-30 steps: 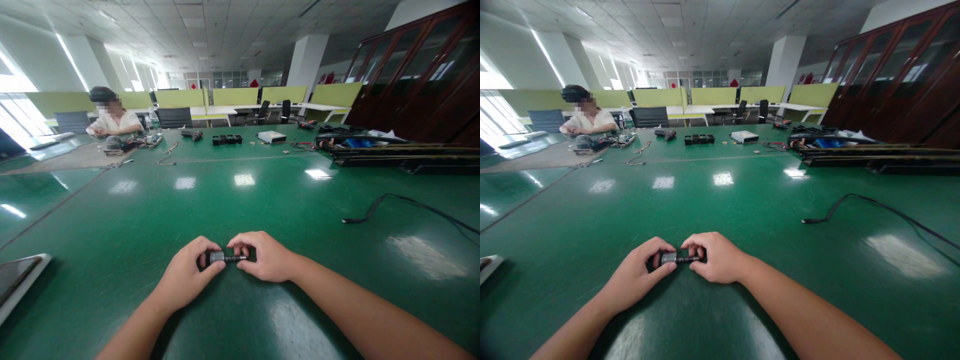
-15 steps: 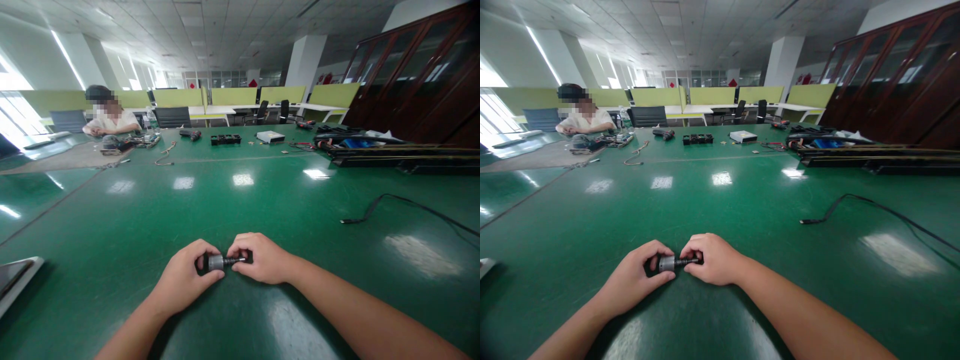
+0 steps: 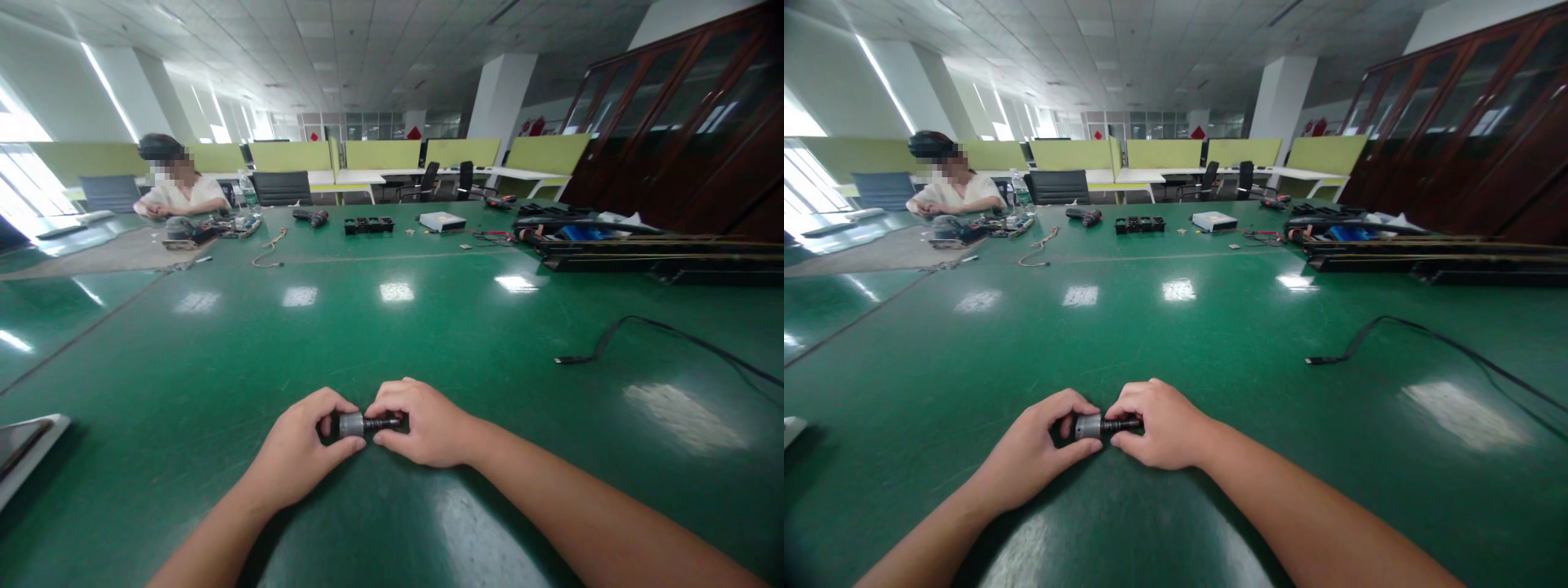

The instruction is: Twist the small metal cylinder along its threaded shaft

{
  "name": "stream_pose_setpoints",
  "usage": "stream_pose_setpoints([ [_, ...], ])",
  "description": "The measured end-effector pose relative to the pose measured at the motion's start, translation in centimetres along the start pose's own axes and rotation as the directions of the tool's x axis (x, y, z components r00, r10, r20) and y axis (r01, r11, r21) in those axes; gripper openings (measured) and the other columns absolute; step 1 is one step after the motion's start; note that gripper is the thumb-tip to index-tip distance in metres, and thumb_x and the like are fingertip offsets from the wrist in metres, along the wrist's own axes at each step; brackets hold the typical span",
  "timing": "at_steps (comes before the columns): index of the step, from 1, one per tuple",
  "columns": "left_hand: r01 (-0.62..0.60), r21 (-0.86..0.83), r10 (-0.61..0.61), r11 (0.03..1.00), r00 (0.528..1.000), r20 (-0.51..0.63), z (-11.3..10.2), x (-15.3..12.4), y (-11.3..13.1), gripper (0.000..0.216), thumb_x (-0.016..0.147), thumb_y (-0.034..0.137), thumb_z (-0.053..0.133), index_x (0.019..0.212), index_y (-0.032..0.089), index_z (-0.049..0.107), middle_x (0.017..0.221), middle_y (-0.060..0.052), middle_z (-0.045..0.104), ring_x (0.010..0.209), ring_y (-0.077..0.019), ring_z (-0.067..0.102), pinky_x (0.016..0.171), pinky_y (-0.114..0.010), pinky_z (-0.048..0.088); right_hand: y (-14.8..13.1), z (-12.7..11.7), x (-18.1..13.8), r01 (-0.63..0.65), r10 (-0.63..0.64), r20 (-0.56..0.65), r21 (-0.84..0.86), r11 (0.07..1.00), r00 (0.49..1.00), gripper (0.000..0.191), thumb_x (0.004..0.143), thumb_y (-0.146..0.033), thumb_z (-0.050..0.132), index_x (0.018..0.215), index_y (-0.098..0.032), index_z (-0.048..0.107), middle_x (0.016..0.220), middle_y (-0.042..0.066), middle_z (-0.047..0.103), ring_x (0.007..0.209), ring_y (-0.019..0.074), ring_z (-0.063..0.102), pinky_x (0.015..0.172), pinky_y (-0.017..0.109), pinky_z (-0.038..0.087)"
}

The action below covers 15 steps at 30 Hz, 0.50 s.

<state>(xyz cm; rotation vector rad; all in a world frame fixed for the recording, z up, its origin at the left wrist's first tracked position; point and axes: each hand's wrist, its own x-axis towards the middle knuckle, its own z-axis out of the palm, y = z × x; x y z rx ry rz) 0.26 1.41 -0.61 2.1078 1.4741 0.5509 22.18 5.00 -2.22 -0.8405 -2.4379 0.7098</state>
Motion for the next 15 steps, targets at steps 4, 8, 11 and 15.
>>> stream_pose_setpoints([
  [4, -0.004, 0.009, 0.004, 1.000, 1.000, 0.004, -0.02, -0.05, 0.11, 0.018, 0.079, 0.032, 0.070, 0.094, 0.022, 0.067, 0.079, 0.001, 0.062, 0.072, -0.0172, 0.055, 0.065, -0.027, 0.040, 0.03, 0.12, -0.14, 0.016, -0.016, 0.000, -0.005, 1.000, 1.000, 0.023, 0.077, -0.021, 0.069, 0.100, -0.019, 0.070, 0.089, 0.002, 0.068, 0.082, 0.0163, 0.061, 0.078, 0.030, 0.039],
  [8, 0.000, 0.009, 0.000, 1.000, 1.000, 0.003, -0.08, 0.01, 0.25, 0.018, 0.079, 0.033, 0.070, 0.093, 0.022, 0.067, 0.080, 0.001, 0.062, 0.072, -0.0174, 0.055, 0.066, -0.027, 0.040, 0.08, 0.18, -0.17, 0.033, -0.033, -0.008, -0.005, 0.999, 0.999, 0.023, 0.077, -0.020, 0.068, 0.101, -0.019, 0.069, 0.092, 0.002, 0.068, 0.084, 0.0169, 0.061, 0.080, 0.030, 0.040],
  [11, 0.006, 0.000, -0.006, 1.000, 1.000, 0.006, -0.15, 0.04, 0.33, 0.018, 0.079, 0.033, 0.070, 0.093, 0.022, 0.068, 0.079, 0.001, 0.062, 0.072, -0.0173, 0.055, 0.065, -0.027, 0.039, 0.09, 0.17, -0.10, 0.037, -0.038, -0.013, -0.018, 0.999, 0.999, 0.020, 0.077, -0.020, 0.068, 0.097, -0.019, 0.069, 0.086, 0.002, 0.066, 0.080, 0.0165, 0.060, 0.077, 0.029, 0.041],
  [15, 0.002, -0.015, -0.002, 1.000, 1.000, 0.012, -0.17, 0.05, 0.27, 0.018, 0.079, 0.033, 0.070, 0.094, 0.022, 0.068, 0.080, 0.001, 0.062, 0.072, -0.0170, 0.055, 0.066, -0.027, 0.040, 0.13, 0.18, -0.02, 0.049, -0.049, -0.018, -0.018, 0.999, 0.999, 0.017, 0.075, -0.018, 0.070, 0.092, -0.018, 0.068, 0.079, 0.000, 0.064, 0.077, 0.0153, 0.058, 0.075, 0.028, 0.040],
])
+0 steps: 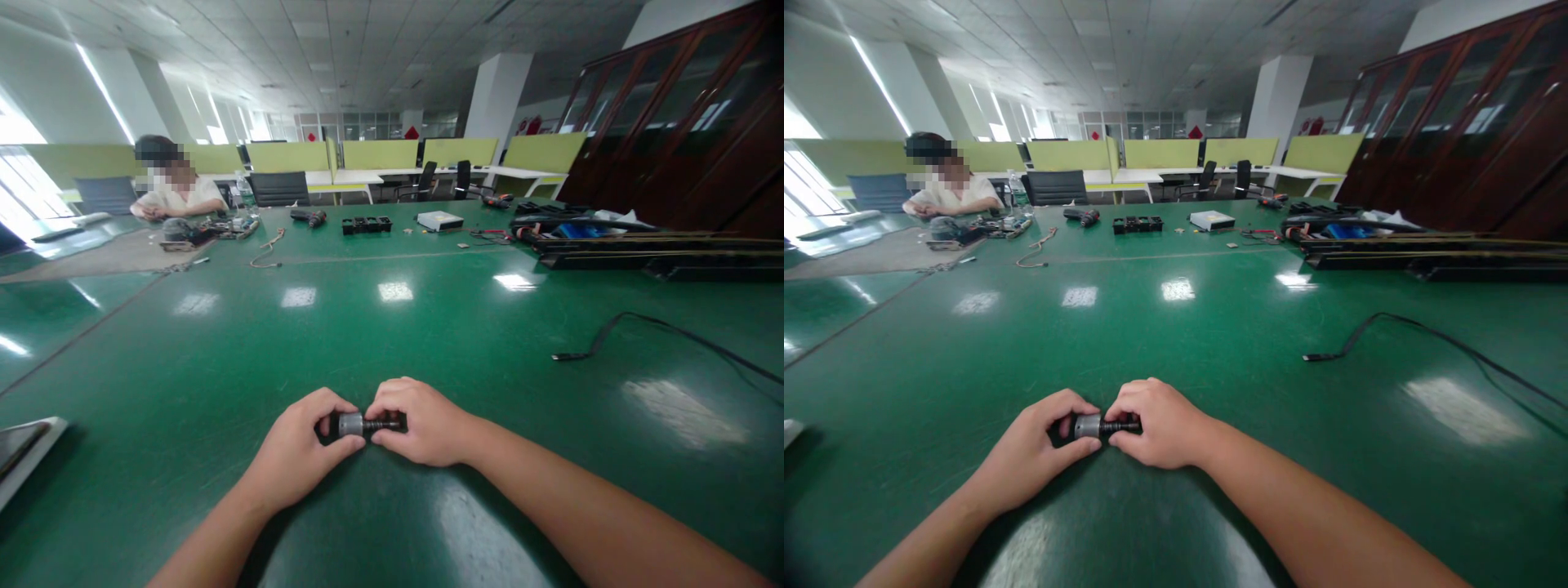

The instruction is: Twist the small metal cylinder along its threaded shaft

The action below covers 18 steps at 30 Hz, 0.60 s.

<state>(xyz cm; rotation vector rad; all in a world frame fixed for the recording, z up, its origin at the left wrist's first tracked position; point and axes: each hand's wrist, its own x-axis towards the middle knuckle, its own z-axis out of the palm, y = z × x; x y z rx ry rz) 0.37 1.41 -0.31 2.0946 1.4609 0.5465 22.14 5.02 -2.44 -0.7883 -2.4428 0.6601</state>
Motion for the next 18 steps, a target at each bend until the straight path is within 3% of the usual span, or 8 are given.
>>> stream_pose_setpoints([
  [18, -0.010, -0.003, 0.010, 1.000, 1.000, -0.009, 0.10, -0.17, -0.15, 0.016, 0.080, 0.031, 0.070, 0.094, 0.022, 0.069, 0.082, 0.001, 0.062, 0.073, -0.0166, 0.055, 0.067, -0.027, 0.040, -0.04, -0.09, -0.03, 0.000, 0.000, -0.013, 0.004, 1.000, 1.000, 0.015, 0.075, -0.019, 0.070, 0.089, -0.018, 0.068, 0.078, 0.000, 0.063, 0.074, 0.0143, 0.057, 0.072, 0.027, 0.040],
])
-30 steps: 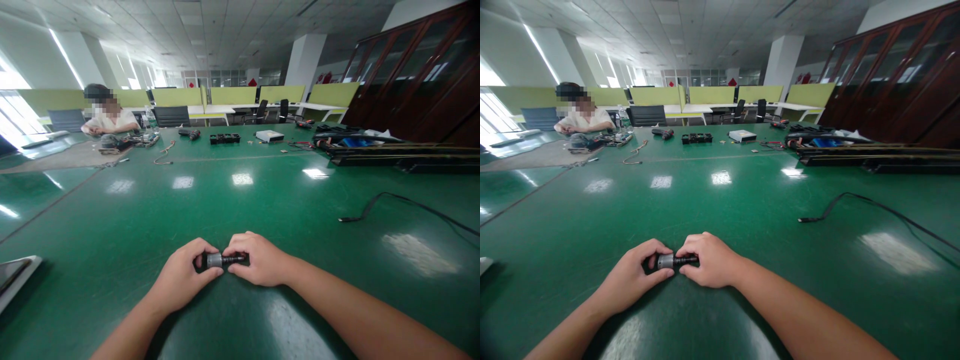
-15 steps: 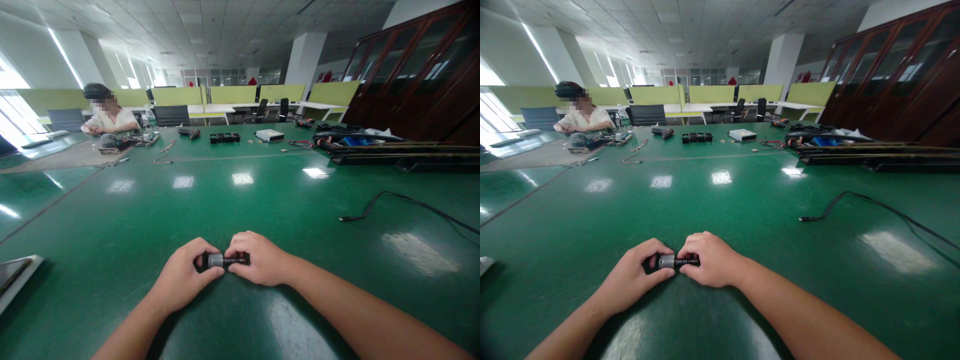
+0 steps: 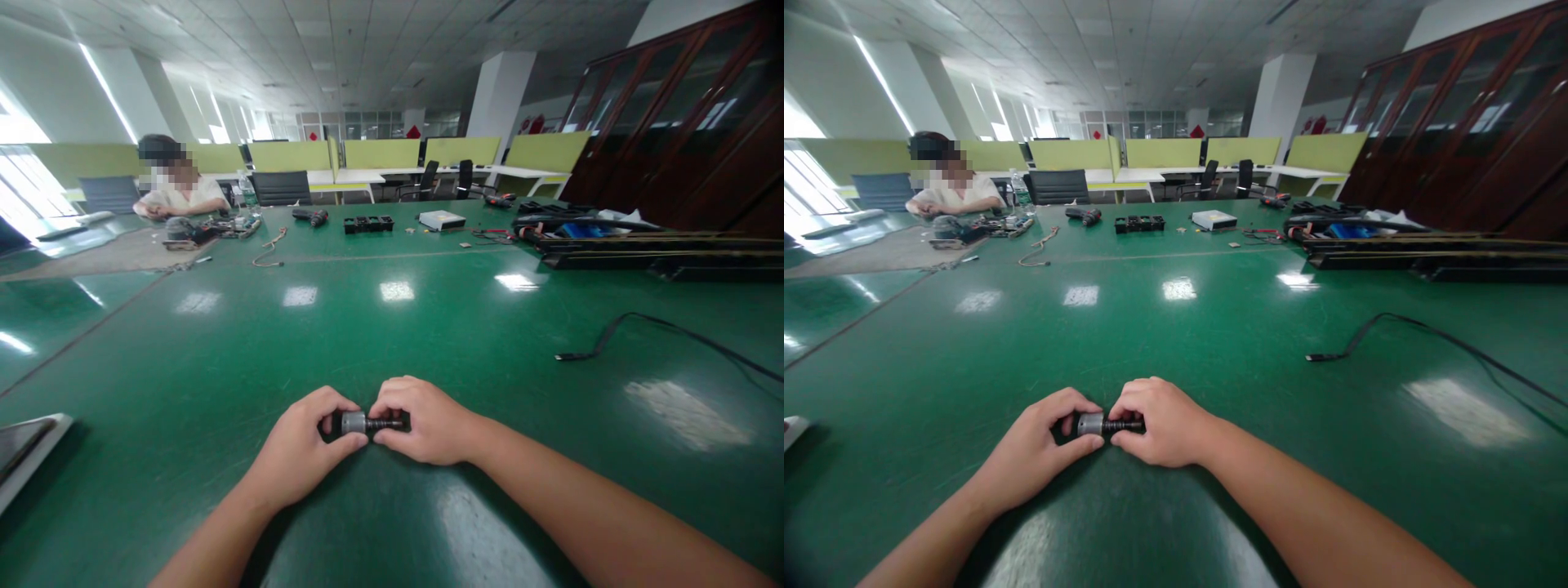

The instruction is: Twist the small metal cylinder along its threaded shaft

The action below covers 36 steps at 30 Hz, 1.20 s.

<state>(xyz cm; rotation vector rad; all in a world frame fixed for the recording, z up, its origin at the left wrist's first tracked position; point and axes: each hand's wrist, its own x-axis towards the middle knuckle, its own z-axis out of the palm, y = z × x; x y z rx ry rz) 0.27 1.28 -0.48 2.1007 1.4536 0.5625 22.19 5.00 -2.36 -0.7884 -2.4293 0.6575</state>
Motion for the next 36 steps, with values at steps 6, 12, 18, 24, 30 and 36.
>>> stream_pose_setpoints([
  [6, -0.001, 0.002, 0.001, 1.000, 1.000, 0.000, 0.06, 0.05, -0.03, 0.017, 0.079, 0.031, 0.070, 0.094, 0.023, 0.069, 0.082, 0.001, 0.062, 0.073, -0.0164, 0.055, 0.067, -0.027, 0.040, 0.03, 0.01, 0.00, 0.005, -0.005, -0.011, 0.015, 1.000, 1.000, 0.013, 0.074, -0.019, 0.071, 0.087, -0.017, 0.068, 0.076, 0.000, 0.063, 0.072, 0.0145, 0.056, 0.071, 0.027, 0.040],
  [12, 0.007, 0.003, -0.007, 1.000, 1.000, 0.002, -0.02, 0.05, 0.05, 0.017, 0.080, 0.032, 0.069, 0.094, 0.023, 0.069, 0.081, 0.001, 0.062, 0.073, -0.0166, 0.055, 0.067, -0.027, 0.040, 0.01, 0.13, 0.04, 0.001, 0.000, -0.032, 0.025, 1.000, 0.999, 0.014, 0.071, -0.020, 0.074, 0.084, -0.017, 0.068, 0.073, -0.001, 0.061, 0.070, 0.0139, 0.056, 0.068, 0.026, 0.041],
  [18, -0.006, -0.005, 0.006, 1.000, 1.000, -0.001, -0.01, 0.05, 0.04, 0.017, 0.080, 0.033, 0.069, 0.094, 0.023, 0.069, 0.082, 0.001, 0.062, 0.073, -0.0166, 0.055, 0.067, -0.027, 0.040, 0.16, 0.11, -0.10, -0.003, 0.004, -0.036, 0.032, 0.999, 0.999, 0.012, 0.073, -0.020, 0.073, 0.084, -0.017, 0.068, 0.074, 0.000, 0.061, 0.070, 0.0135, 0.056, 0.068, 0.026, 0.041],
  [24, -0.007, 0.004, 0.007, 1.000, 1.000, -0.005, 0.03, 0.06, 0.03, 0.016, 0.080, 0.033, 0.068, 0.093, 0.023, 0.069, 0.081, 0.001, 0.062, 0.073, -0.0166, 0.055, 0.066, -0.027, 0.040, 0.16, 0.04, 0.00, -0.018, 0.018, -0.031, 0.016, 1.000, 0.999, 0.010, 0.074, -0.020, 0.072, 0.083, -0.017, 0.068, 0.073, 0.000, 0.061, 0.069, 0.0141, 0.056, 0.067, 0.026, 0.042],
  [30, -0.011, 0.007, 0.011, 1.000, 1.000, -0.003, -0.01, 0.00, 0.12, 0.017, 0.081, 0.032, 0.068, 0.094, 0.023, 0.069, 0.082, 0.000, 0.063, 0.073, -0.0169, 0.055, 0.067, -0.027, 0.041, 0.12, 0.00, -0.03, -0.030, 0.030, -0.030, 0.013, 0.999, 0.999, 0.009, 0.073, -0.019, 0.071, 0.082, -0.017, 0.068, 0.073, 0.000, 0.060, 0.069, 0.0139, 0.055, 0.067, 0.026, 0.041],
  [36, -0.019, 0.006, 0.019, 1.000, 1.000, -0.002, -0.06, 0.08, 0.00, 0.017, 0.080, 0.030, 0.069, 0.095, 0.023, 0.069, 0.083, 0.000, 0.062, 0.074, -0.0168, 0.055, 0.068, -0.027, 0.041, 0.14, -0.01, -0.04, -0.045, 0.045, -0.034, 0.004, 0.999, 0.998, 0.009, 0.072, -0.017, 0.071, 0.079, -0.017, 0.066, 0.072, -0.001, 0.059, 0.067, 0.0133, 0.054, 0.066, 0.026, 0.040],
])
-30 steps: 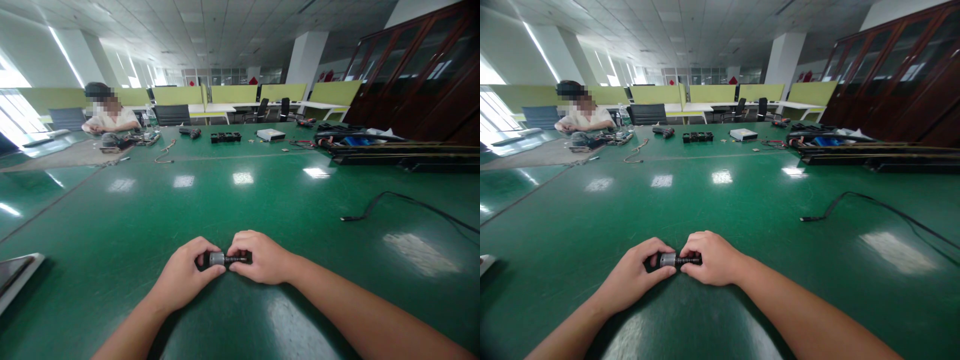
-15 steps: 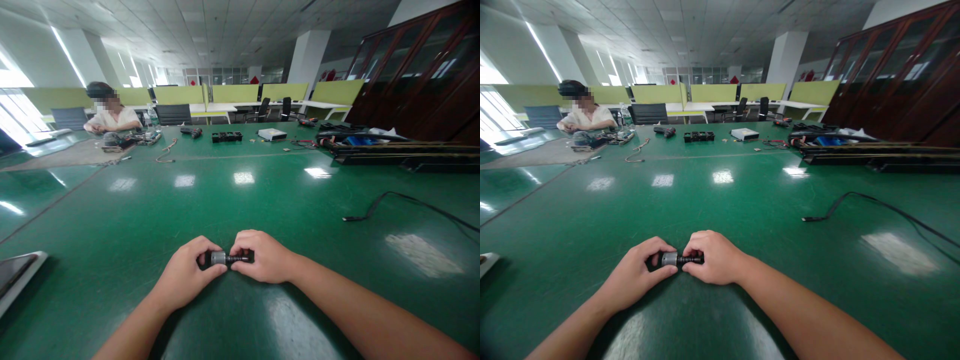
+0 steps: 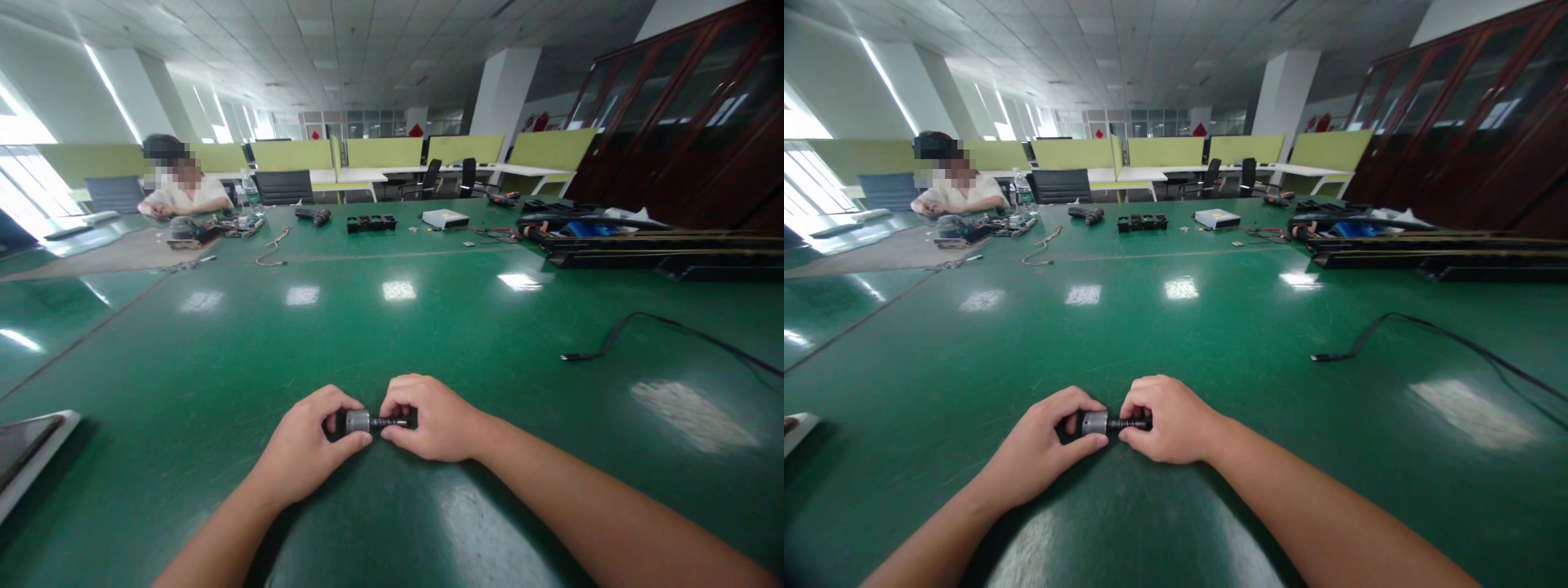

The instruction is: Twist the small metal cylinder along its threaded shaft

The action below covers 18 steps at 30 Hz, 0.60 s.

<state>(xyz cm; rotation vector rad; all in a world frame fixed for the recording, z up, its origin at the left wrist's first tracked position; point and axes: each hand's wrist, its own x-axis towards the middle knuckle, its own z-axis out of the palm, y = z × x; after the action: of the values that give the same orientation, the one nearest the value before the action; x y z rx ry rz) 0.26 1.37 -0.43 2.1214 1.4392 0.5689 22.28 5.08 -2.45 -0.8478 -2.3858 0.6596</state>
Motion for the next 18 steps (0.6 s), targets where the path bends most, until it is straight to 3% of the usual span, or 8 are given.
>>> stream_pose_setpoints([
  [8, -0.021, -0.021, 0.021, 1.000, 1.000, 0.005, -0.05, -0.06, -0.03, 0.017, 0.080, 0.028, 0.070, 0.097, 0.023, 0.070, 0.085, 0.000, 0.063, 0.075, -0.0161, 0.055, 0.069, -0.026, 0.041, -0.05, -0.09, -0.17, -0.046, 0.046, 0.024, -0.020, 0.999, 0.999, 0.009, 0.069, -0.018, 0.071, 0.074, -0.017, 0.063, 0.065, -0.004, 0.059, 0.061, 0.0117, 0.052, 0.066, 0.026, 0.038],
  [18, -0.033, -0.028, 0.033, 0.999, 0.999, -0.002, -0.21, 0.00, 0.09, 0.017, 0.080, 0.028, 0.071, 0.096, 0.025, 0.073, 0.084, 0.000, 0.063, 0.073, -0.0153, 0.055, 0.068, -0.025, 0.041, 0.57, -0.75, -0.27, -0.013, 0.014, 0.047, -0.025, 1.000, 0.999, 0.009, 0.069, -0.016, 0.070, 0.071, -0.018, 0.062, 0.064, -0.004, 0.058, 0.060, 0.0116, 0.053, 0.070, 0.027, 0.039],
])
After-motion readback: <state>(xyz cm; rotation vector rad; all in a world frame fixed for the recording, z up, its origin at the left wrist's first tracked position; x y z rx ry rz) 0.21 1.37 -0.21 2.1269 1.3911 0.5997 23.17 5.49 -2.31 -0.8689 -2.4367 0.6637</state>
